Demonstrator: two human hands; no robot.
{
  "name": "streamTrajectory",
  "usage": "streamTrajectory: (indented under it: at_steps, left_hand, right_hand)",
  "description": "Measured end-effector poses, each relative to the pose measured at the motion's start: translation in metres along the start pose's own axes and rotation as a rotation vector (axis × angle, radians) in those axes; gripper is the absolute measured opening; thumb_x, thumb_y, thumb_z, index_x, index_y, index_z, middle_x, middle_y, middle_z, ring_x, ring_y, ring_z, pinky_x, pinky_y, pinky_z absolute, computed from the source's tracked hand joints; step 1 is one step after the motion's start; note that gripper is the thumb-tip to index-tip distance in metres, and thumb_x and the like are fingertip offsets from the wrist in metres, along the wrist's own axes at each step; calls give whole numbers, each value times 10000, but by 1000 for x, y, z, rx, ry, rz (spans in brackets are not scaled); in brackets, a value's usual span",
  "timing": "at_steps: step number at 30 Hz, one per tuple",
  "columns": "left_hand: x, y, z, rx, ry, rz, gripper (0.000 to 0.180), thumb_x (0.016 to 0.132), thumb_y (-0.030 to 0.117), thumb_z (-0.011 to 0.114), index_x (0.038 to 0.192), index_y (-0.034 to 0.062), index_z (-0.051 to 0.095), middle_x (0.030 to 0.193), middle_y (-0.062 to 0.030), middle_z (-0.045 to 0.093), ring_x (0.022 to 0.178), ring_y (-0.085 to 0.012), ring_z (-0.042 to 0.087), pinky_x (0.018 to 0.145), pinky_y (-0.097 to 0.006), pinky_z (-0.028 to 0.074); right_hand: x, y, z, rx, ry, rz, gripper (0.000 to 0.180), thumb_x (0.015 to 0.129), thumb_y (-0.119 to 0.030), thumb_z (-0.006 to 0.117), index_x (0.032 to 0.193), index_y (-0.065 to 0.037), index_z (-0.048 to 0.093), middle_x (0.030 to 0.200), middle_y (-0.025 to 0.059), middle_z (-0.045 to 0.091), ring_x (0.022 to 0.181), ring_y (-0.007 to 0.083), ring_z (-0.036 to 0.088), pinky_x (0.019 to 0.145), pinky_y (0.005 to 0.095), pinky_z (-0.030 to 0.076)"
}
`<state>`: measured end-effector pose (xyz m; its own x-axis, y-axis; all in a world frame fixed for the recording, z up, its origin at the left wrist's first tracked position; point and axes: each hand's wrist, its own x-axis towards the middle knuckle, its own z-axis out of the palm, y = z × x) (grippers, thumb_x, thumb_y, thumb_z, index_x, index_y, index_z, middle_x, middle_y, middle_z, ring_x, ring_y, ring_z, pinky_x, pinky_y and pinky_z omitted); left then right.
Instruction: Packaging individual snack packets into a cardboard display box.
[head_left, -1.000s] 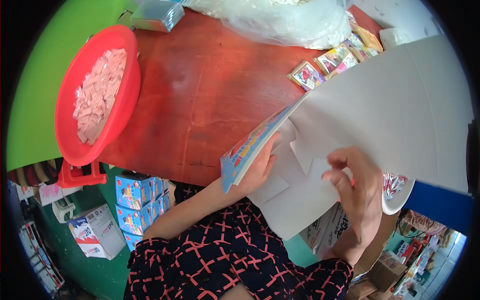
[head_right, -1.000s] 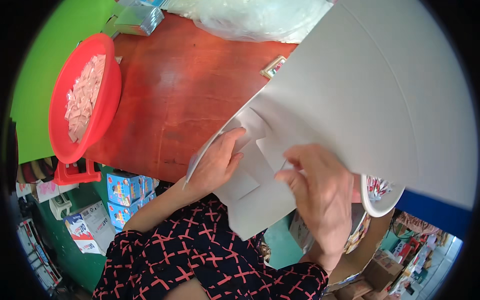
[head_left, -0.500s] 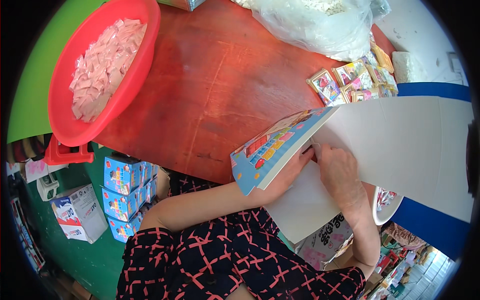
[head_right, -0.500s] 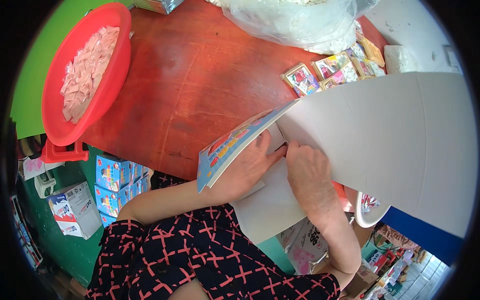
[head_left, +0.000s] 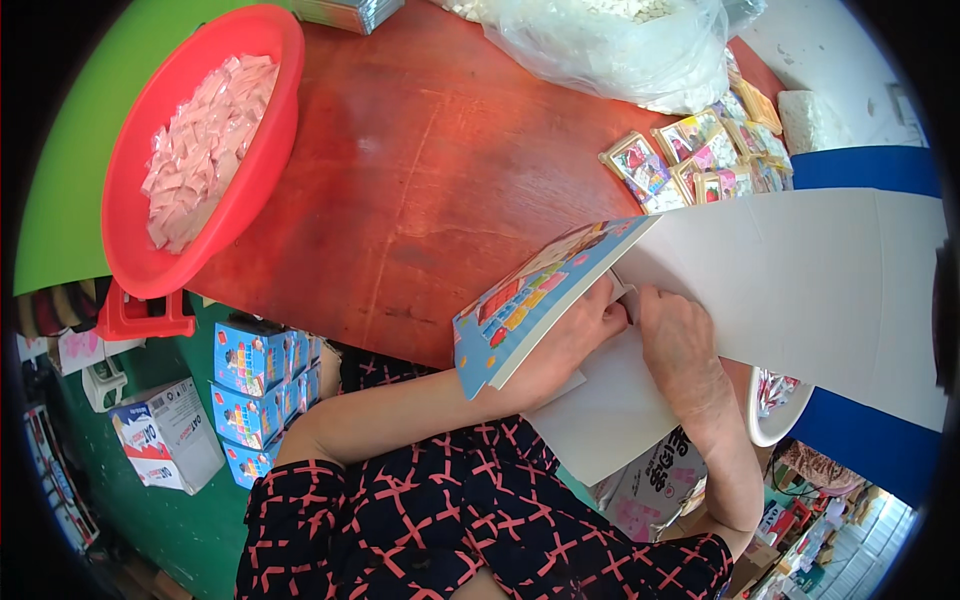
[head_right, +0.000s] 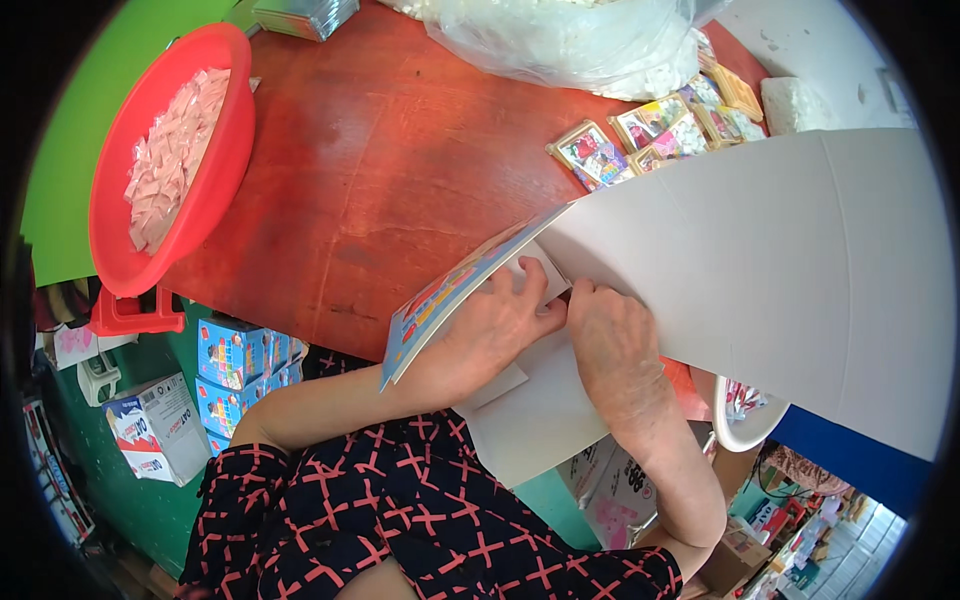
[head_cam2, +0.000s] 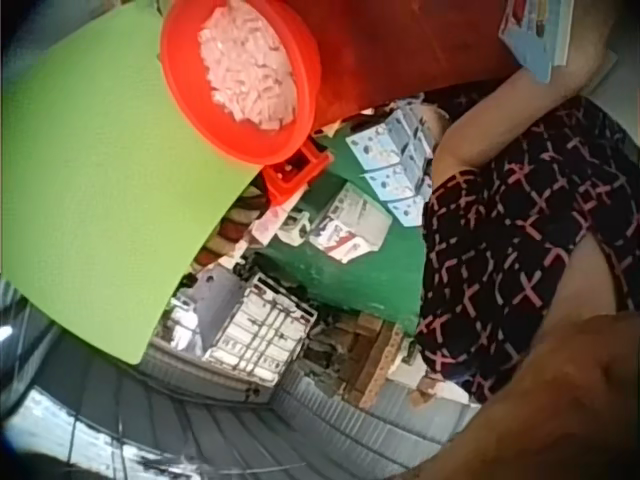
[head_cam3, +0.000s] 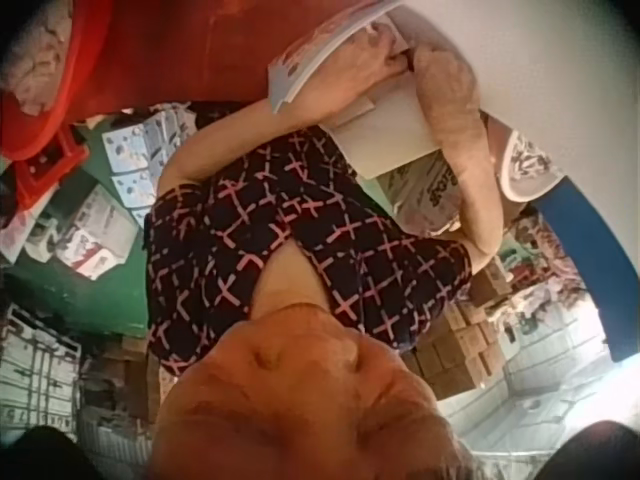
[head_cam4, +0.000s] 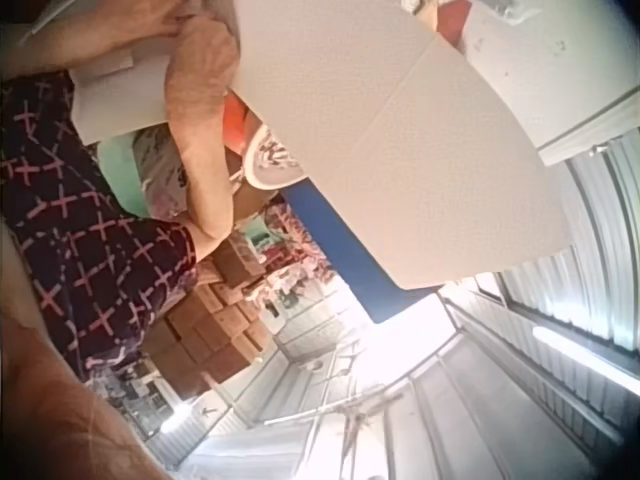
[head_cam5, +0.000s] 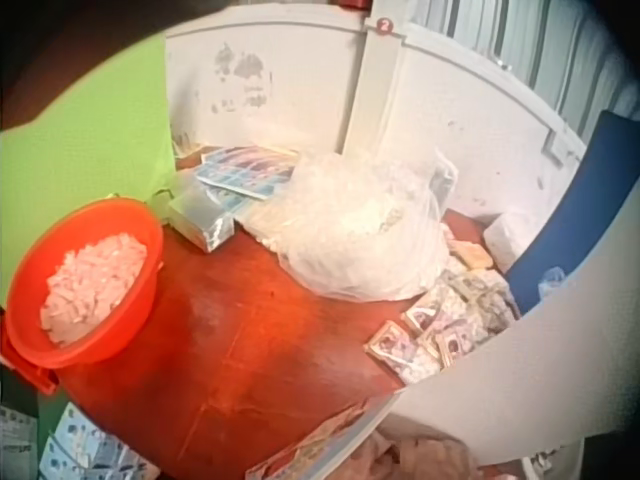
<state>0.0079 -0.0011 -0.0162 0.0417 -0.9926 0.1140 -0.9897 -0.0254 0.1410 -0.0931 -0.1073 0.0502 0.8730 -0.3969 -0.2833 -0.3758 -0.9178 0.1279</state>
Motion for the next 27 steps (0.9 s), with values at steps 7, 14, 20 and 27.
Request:
streamTrajectory:
  at_steps: [7, 14, 20, 27]
  left_hand:
    - [-5, -12, -7, 49, 26, 63, 311, 785, 151, 519, 1095, 155, 496, 1028, -148, 498, 885, -261, 543, 704, -307, 491]
    - [-7, -13, -3, -66, 15, 52, 294, 800, 134, 525, 1093, 155, 517, 1063, -156, 493, 897, -260, 536, 711, -312, 493]
    - [-14, -14, 11, -351, 162, -52, 336, 765, 107, 538, 1099, 140, 531, 1105, -179, 508, 865, -266, 543, 728, -340, 501]
    - [-25, -25, 1, -368, -26, 160, 330, 768, 58, 512, 1098, 81, 526, 1152, -153, 513, 929, -334, 553, 788, -379, 497]
  right_hand:
    - [-6, 9, 4, 101, -18, -56, 145, 690, 54, 583, 817, -6, 547, 691, 141, 604, 665, 294, 639, 584, 345, 522]
    - [-10, 8, 5, 146, -103, -70, 171, 738, 19, 535, 893, -40, 574, 767, 140, 601, 712, 333, 606, 611, 410, 484]
    - [-10, 8, -1, 197, -188, -97, 202, 749, 8, 533, 948, -16, 553, 780, 141, 602, 716, 334, 606, 609, 406, 485]
    - [-14, -4, 0, 116, -195, -165, 248, 728, 6, 554, 973, 23, 517, 772, 140, 588, 727, 305, 606, 618, 373, 489]
